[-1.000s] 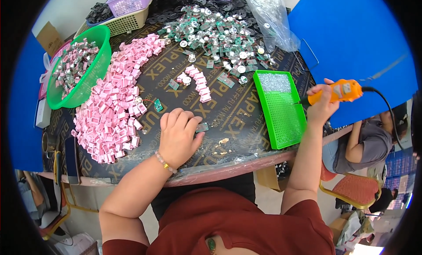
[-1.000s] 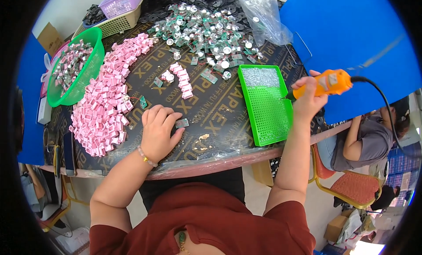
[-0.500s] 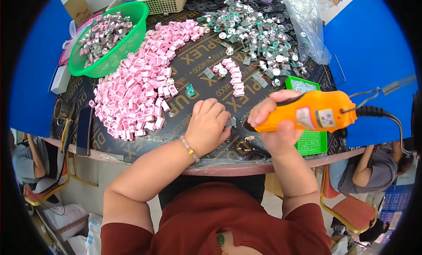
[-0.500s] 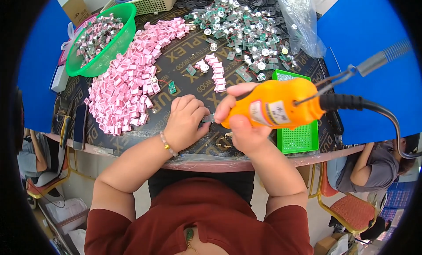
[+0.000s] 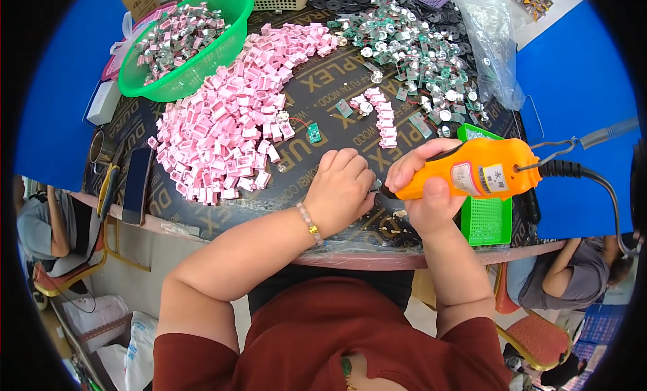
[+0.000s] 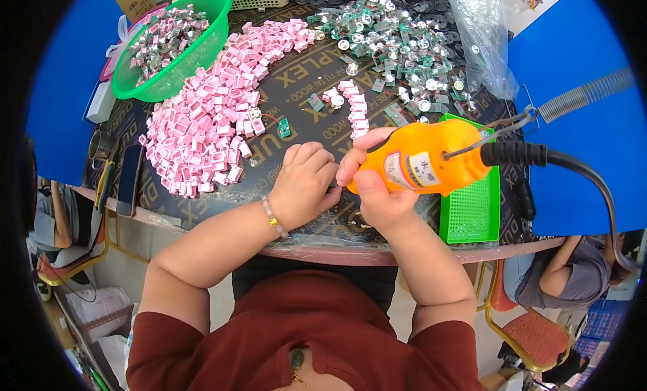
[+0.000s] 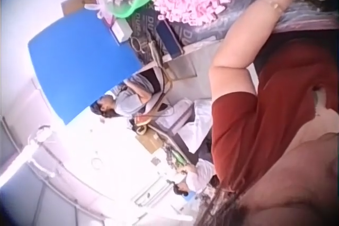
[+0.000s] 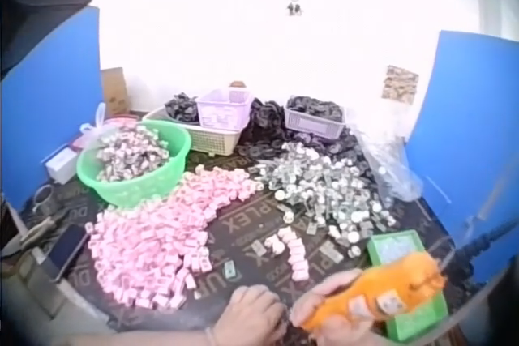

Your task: The person is assembling small pink plastic parts onto silver metal bases at a factory workbench.

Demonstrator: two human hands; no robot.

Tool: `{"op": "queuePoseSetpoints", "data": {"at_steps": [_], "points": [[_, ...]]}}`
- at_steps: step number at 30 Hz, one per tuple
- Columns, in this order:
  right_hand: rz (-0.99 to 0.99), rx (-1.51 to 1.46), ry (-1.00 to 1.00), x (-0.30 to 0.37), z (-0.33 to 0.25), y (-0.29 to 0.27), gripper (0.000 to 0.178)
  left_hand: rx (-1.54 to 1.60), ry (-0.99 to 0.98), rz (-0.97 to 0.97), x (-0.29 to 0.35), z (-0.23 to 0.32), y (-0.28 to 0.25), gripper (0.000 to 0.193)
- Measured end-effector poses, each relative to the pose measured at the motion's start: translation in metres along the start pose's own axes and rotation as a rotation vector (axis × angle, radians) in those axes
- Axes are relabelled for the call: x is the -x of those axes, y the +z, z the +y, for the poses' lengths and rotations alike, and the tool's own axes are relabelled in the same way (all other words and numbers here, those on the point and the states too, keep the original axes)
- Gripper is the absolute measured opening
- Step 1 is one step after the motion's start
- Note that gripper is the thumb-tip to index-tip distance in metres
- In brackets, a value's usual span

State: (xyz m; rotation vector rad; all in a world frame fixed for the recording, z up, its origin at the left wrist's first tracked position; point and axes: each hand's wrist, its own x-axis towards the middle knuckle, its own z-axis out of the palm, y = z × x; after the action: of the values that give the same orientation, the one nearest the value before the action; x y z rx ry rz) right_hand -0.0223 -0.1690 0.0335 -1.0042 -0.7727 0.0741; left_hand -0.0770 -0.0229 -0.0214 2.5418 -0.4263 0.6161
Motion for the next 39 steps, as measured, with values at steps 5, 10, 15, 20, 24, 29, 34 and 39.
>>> {"op": "queuePoseSetpoints", "data": {"at_steps": [5, 10, 15, 20, 24, 29, 34, 39], "points": [[-0.020, 0.108, 0.107, -0.004, -0.003, 0.012, 0.043, -0.058, 0.019, 0.033, 0.000, -0.002, 0.003, 0.025], [0.005, 0.105, 0.112, 0.000, 0.003, 0.013, 0.040, -0.121, 0.030, 0.031, -0.001, 0.001, 0.002, 0.023], [0.038, 0.096, 0.026, -0.003, -0.009, 0.003, 0.054, -0.115, 0.031, -0.028, 0.001, 0.004, -0.010, 0.023], [0.131, 0.090, -0.182, 0.005, -0.061, -0.030, 0.063, -0.261, -0.285, 0.005, -0.046, -0.026, -0.087, 0.017], [0.267, 0.299, -0.270, 0.023, -0.097, -0.058, 0.063, -0.715, -0.223, 0.717, -0.080, -0.102, -0.185, 0.022], [0.392, 0.391, -0.307, 0.043, -0.106, -0.084, 0.060, -0.519, -0.222, 0.152, -0.107, -0.103, -0.143, 0.028], [0.423, 0.427, -0.313, 0.058, -0.109, -0.095, 0.060, -0.374, -0.011, -0.264, -0.096, -0.083, -0.050, 0.019], [0.446, 0.449, -0.321, 0.065, -0.115, -0.105, 0.060, -0.296, -0.472, -0.408, -0.105, -0.084, -0.026, 0.047]]}}
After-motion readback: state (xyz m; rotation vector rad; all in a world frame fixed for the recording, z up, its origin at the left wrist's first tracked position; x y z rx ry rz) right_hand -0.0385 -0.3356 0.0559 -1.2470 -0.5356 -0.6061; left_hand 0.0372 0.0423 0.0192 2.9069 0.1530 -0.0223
